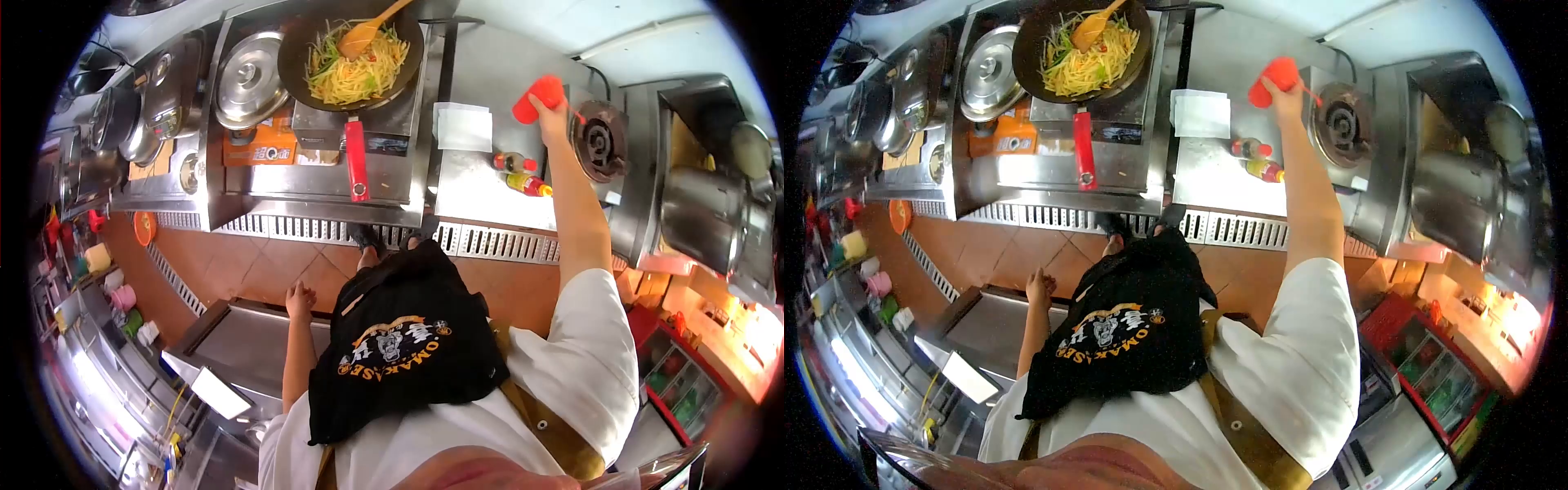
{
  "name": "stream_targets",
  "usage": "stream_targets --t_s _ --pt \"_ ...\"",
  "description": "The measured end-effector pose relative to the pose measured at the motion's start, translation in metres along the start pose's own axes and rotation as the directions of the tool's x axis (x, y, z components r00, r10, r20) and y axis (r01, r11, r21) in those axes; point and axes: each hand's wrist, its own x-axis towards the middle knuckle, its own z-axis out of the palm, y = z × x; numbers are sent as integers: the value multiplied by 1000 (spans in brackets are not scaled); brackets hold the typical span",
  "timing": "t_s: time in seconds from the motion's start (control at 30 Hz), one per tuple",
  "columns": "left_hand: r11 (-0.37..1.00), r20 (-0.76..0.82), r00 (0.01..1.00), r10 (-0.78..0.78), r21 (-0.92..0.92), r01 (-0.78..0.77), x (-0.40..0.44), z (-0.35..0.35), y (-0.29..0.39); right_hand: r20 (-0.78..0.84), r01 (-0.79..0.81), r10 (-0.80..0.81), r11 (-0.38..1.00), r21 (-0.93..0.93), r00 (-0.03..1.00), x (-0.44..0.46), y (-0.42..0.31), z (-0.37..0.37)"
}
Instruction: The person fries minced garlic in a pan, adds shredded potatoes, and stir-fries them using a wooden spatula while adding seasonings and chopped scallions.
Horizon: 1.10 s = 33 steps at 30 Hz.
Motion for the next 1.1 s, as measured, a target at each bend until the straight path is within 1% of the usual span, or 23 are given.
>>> stream_targets --t_s 0.07,0.13,0.17,0.23,0.27,0.33,0.43,0.5,0.53,0.57,0.6,0.63,0.67,0.7,0.77,0.8,0.83,0.9,0.93,1.0,1.03,1.07,1.1 --pt "999 -44 999 -11 36 12 -13 4 -14 -148 -128 122 991 -28 981 5 44 -22" --pt "998 -76 997 0 59 4 -24 14 -23 -143 -221 200 963 -155 969 13 84 -43" --pt "996 -76 997 8 94 -1 -31 17 -25 -139 -204 166 920 -334 976 26 124 -61" --pt "996 -126 991 -35 80 46 -31 28 -24 -109 -385 371 903 -190 922 8 104 -59" --pt "994 -58 998 -6 110 13 -26 34 -22 -16 -348 358 896 -275 934 3 98 -66" --pt "989 75 997 18 145 -29 -20 64 -1 -79 -682 684 699 -216 725 -8 77 -70" --pt "988 189 981 48 133 -74 -12 144 57 46 -706 748 643 -297 662 -24 32 -78" --pt "921 494 856 154 241 -305 34 178 76 153 -626 812 541 -562 563 -2 36 -98" --pt "895 433 871 230 258 -364 12 204 102 155 -612 811 537 -581 564 -6 22 -87" --pt "902 438 869 233 237 -361 9 216 103 190 -350 598 665 -660 778 -8 0 -73" --pt "947 403 889 219 134 -294 9 234 109 247 -50 317 701 -712 916 -12 -31 -53" --pt "973 381 903 200 29 -228 10 251 120 256 96 149 661 -745 955 -19 -59 -24" --pt "990 491 862 127 -109 -84 2 255 127 277 145 139 593 -792 951 -14 -80 7" --pt "985 536 840 82 -174 15 -6 262 129 338 299 -28 542 -786 941 -4 -79 36" --pt "983 678 728 106 -182 26 -16 261 124 481 561 -289 394 -728 828 -10 -144 134" --pt "989 677 734 50 -133 56 -34 254 131 526 674 -422 421 -607 738 -3 -167 177" --pt "992 672 740 -3 -89 86 -51 245 138 556 772 -567 257 -582 608 19 -168 212" --pt "997 821 568 58 -21 -72 -18 214 112 631 750 -589 -63 -659 505 63 -166 270" --pt "996 810 583 60 -14 -82 -16 193 108 631 747 -595 -75 -661 498 85 -162 281" --pt "995 789 610 70 -16 -95 1 153 112 776 759 17 -221 -612 630 120 -152 299" --pt "996 708 705 37 29 -81 10 130 111 640 688 275 -139 -712 718 116 -171 311" --pt "995 621 784 -11 81 -50 14 106 108 678 730 298 -117 -673 672 101 -188 309" --pt "993 620 780 -85 114 17 27 83 114 712 767 315 -99 -633 628 83 -203 300"
